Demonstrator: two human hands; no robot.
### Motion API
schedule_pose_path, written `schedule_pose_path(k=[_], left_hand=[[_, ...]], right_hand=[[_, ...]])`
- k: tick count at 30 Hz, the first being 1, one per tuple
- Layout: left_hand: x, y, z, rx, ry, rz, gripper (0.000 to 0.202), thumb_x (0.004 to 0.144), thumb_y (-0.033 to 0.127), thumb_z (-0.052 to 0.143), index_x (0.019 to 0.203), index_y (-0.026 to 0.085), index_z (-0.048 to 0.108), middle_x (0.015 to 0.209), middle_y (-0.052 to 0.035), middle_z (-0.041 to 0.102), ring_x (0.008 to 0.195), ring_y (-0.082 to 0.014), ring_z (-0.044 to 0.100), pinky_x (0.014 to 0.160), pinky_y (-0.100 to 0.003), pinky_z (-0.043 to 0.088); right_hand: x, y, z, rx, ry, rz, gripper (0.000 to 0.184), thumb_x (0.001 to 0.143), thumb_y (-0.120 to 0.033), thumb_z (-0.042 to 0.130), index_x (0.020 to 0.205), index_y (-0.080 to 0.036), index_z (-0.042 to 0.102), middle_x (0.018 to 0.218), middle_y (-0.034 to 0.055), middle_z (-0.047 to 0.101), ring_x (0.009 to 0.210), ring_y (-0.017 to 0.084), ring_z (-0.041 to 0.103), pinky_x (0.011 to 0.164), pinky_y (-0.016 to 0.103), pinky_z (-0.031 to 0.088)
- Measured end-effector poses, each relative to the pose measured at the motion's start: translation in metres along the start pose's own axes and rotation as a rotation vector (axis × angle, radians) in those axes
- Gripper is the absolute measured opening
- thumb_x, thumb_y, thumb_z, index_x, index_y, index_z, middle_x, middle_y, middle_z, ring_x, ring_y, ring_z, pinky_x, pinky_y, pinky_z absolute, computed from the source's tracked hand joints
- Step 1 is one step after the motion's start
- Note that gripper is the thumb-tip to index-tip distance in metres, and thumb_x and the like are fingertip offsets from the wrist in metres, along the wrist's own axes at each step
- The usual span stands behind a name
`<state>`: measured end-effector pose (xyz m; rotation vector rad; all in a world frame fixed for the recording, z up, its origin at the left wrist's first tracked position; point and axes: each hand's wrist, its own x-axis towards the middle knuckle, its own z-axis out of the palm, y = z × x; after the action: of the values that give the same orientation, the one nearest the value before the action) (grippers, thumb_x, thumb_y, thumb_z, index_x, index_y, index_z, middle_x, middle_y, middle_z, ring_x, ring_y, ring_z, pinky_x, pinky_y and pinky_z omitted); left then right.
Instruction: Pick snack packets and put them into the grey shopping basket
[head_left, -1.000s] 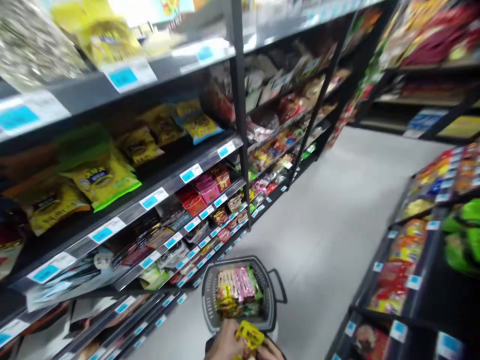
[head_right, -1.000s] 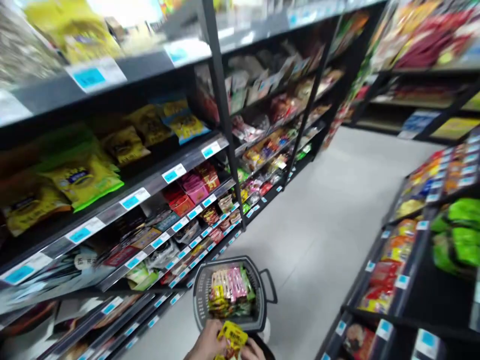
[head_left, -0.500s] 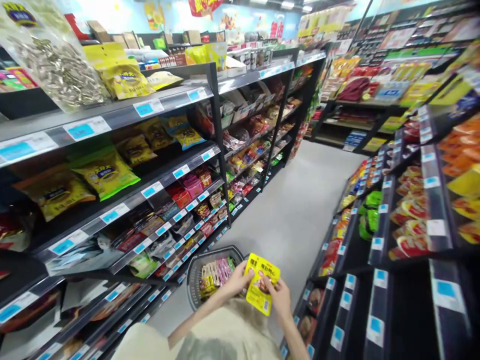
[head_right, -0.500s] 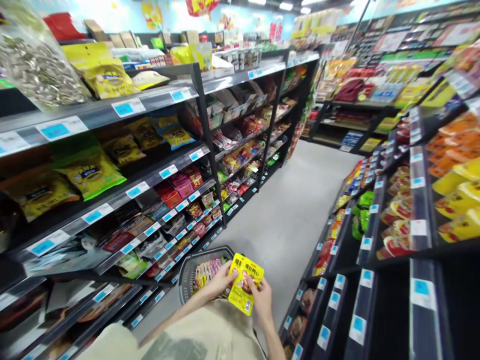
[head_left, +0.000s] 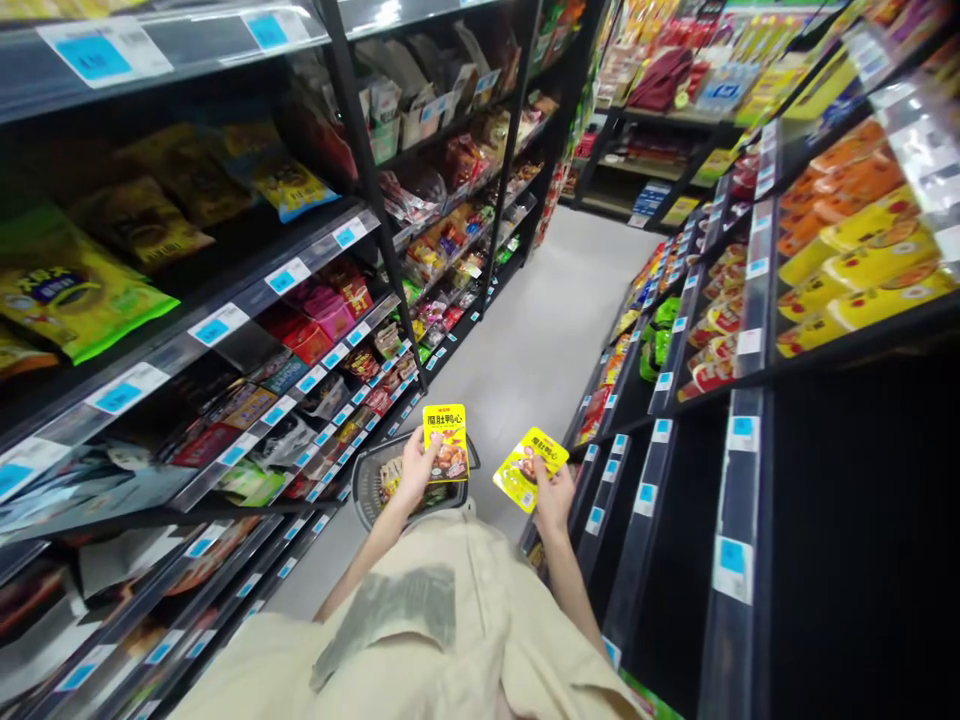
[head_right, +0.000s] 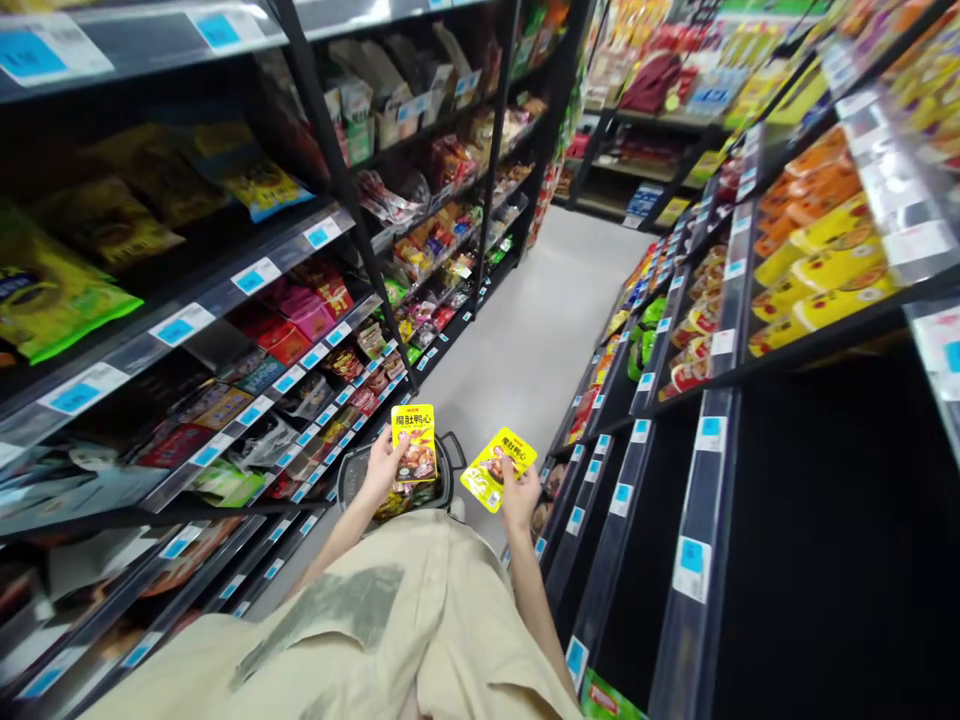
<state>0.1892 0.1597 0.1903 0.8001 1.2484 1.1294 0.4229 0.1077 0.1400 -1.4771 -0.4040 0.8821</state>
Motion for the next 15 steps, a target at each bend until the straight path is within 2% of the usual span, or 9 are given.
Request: schedule_pose_path(k=[3, 7, 11, 15], left_hand=[[-0.002, 0.017, -0.003, -0.063, 0.006, -0.012, 0.061, 0.07, 0.062, 0.084, 0.107, 0.017, 0.064, 0.101, -0.0106, 0.078, 0.081, -0.0259, 0.076, 0.075, -0.036, 0.061], [0.0, 0.032, -0.003, -0.162, 0.04, 0.011, 0.055, 0.072, 0.062, 0.084, 0.1, 0.017, 0.068, 0.097, -0.0082, 0.078, 0.086, -0.0271, 0.075, 0.079, -0.036, 0.058], [0.006, 0.037, -0.006, -0.213, 0.1, 0.035, 0.055, 0.072, 0.064, 0.082, 0.098, 0.017, 0.072, 0.099, -0.0072, 0.077, 0.089, -0.0246, 0.073, 0.081, -0.034, 0.055], [0.013, 0.043, -0.011, -0.259, 0.166, 0.073, 0.052, 0.071, 0.062, 0.084, 0.092, 0.017, 0.07, 0.092, -0.0036, 0.075, 0.082, -0.0194, 0.069, 0.076, -0.028, 0.052]], right_hand=[[0.004, -0.003, 0.0, 0.009, 0.022, -0.008, 0.054, 0.066, -0.055, 0.087, 0.101, -0.018, 0.067, 0.098, 0.0087, 0.079, 0.081, 0.023, 0.075, 0.068, 0.031, 0.06], [-0.003, 0.001, 0.006, 0.005, 0.01, 0.034, 0.053, 0.065, -0.053, 0.089, 0.099, -0.018, 0.068, 0.097, 0.0071, 0.079, 0.078, 0.021, 0.075, 0.068, 0.03, 0.06], [-0.023, 0.01, 0.015, -0.035, -0.048, 0.105, 0.054, 0.064, -0.055, 0.088, 0.099, -0.018, 0.069, 0.095, 0.0072, 0.079, 0.078, 0.023, 0.075, 0.067, 0.032, 0.061], [-0.041, 0.02, 0.021, -0.047, -0.173, 0.191, 0.056, 0.063, -0.054, 0.09, 0.099, -0.018, 0.069, 0.094, 0.008, 0.08, 0.078, 0.025, 0.077, 0.069, 0.034, 0.062]])
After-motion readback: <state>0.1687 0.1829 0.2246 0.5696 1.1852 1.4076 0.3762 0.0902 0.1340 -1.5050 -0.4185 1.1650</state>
